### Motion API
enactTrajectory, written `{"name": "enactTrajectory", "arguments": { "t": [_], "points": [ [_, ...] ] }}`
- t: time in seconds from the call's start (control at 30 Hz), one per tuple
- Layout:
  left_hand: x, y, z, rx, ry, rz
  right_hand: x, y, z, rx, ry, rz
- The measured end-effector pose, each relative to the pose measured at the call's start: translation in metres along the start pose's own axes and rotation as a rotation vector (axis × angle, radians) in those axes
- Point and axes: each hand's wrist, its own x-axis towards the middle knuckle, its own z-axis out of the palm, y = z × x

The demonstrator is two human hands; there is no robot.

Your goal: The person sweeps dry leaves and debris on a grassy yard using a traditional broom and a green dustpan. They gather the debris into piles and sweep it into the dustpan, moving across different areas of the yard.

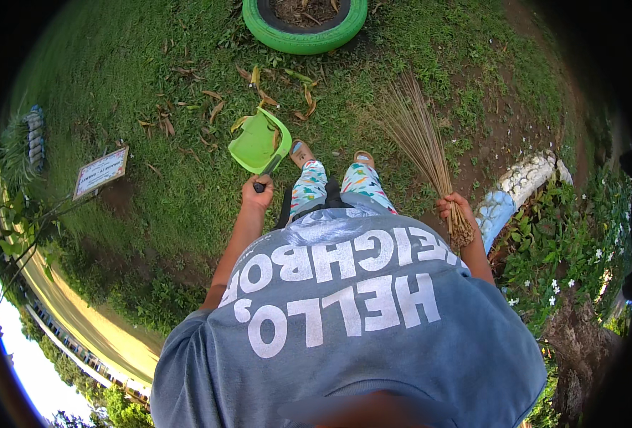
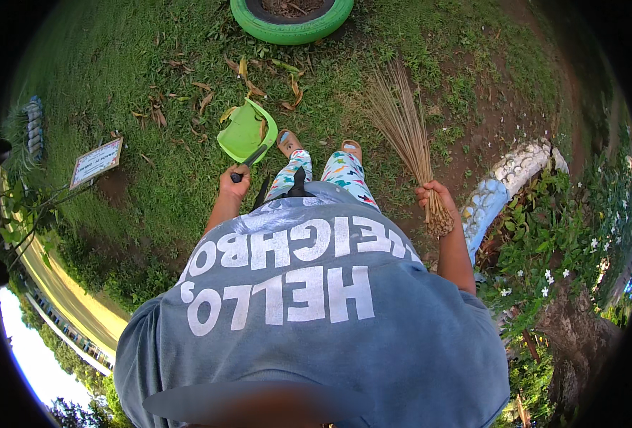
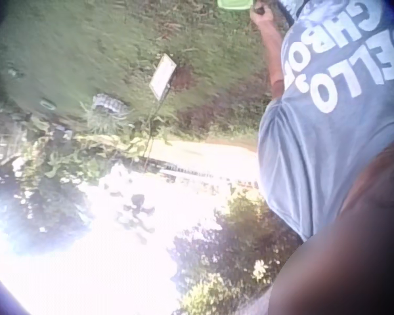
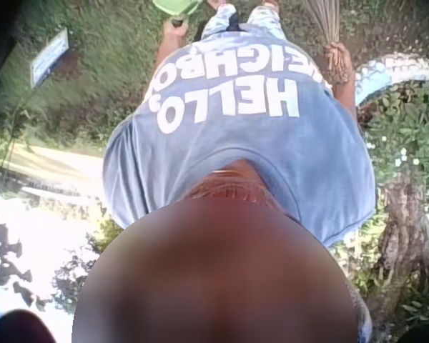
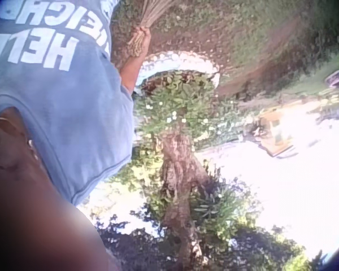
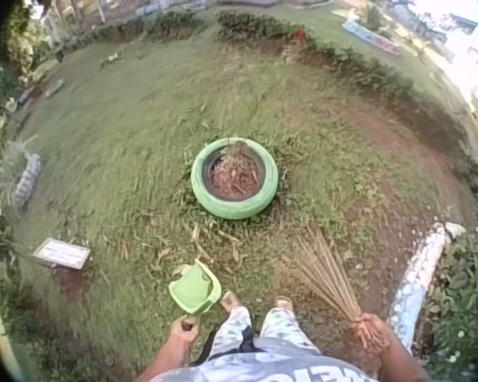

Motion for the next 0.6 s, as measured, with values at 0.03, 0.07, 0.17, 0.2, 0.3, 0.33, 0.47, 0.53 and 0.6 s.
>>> {"name": "enactTrajectory", "arguments": {
  "t": [0.03, 0.07, 0.17, 0.2, 0.3, 0.33, 0.47, 0.53, 0.6],
  "points": [
    [0.0, 0.001, 0.001, -0.007, 0.026, -0.023, 0.007, -0.007, -0.002, 0.086, -0.005, -0.018],
    [0.001, 0.001, 0.002, 0.023, 0.049, -0.007, 0.022, -0.015, 0.002, 0.029, 0.004, -0.061],
    [-0.005, 0.009, 0.001, 0.051, 0.081, -0.062, 0.097, -0.049, 0.057, -0.229, -0.06, -0.127],
    [-0.006, 0.012, 0.001, 0.018, 0.109, -0.091, 0.134, -0.052, 0.088, -0.481, -0.015, -0.206],
    [-0.009, 0.022, 0.003, 0.243, 0.092, -0.017, 0.229, -0.038, 0.191, -1.045, 0.166, -0.068],
    [-0.01, 0.025, 0.003, 0.286, 0.096, -0.029, 0.253, -0.024, 0.222, -1.16, 0.127, 0.074],
    [-0.009, 0.03, 0.011, 0.227, 0.095, -0.07, 0.227, 0.025, 0.252, -1.044, -0.131, 0.262],
    [-0.003, 0.028, 0.015, 0.205, 0.108, -0.052, 0.161, 0.018, 0.227, -0.873, -0.147, 0.178],
    [0.001, 0.026, 0.017, 0.21, 0.088, -0.045, 0.091, 0.009, 0.19, -0.789, -0.103, 0.128]
  ]
}}
